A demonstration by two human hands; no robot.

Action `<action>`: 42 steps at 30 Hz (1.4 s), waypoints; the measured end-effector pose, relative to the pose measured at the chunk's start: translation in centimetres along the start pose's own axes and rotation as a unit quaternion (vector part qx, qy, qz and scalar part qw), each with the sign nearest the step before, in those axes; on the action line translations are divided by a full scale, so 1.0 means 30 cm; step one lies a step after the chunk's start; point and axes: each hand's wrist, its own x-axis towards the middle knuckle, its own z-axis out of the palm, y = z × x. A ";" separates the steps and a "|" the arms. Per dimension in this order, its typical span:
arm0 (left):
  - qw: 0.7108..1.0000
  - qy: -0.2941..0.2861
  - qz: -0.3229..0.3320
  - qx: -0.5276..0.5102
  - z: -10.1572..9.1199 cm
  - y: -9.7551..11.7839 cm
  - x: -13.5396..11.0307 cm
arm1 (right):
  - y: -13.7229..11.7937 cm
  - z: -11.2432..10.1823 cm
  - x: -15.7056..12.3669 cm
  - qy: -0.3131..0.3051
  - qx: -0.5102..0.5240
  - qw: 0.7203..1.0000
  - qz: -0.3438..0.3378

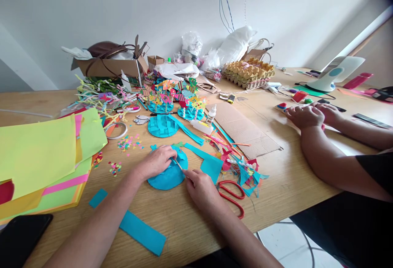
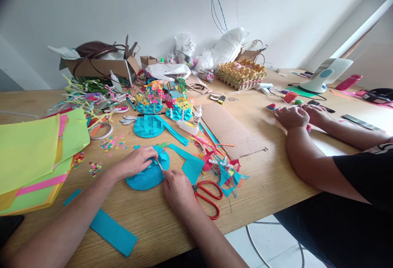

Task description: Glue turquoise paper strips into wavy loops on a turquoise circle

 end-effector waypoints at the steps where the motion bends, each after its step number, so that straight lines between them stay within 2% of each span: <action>1: 1.000 0.000 0.000 0.000 0.000 0.000 -0.001 | -0.001 0.002 0.000 0.003 0.004 1.000 0.000; 11: 1.000 0.005 -0.001 0.006 0.003 0.002 -0.005 | 0.000 -0.002 -0.005 0.026 0.045 0.999 0.011; 18: 1.000 0.003 -0.011 0.009 0.000 0.010 -0.003 | 0.001 0.005 -0.004 0.025 0.026 0.999 0.010; 27: 1.000 0.005 -0.005 0.029 -0.005 0.017 -0.003 | 0.006 -0.001 -0.001 0.022 0.054 0.998 0.008; 42: 0.999 0.006 -0.019 0.025 -0.005 0.027 0.003 | 0.005 -0.010 0.006 -0.006 -0.001 1.000 0.019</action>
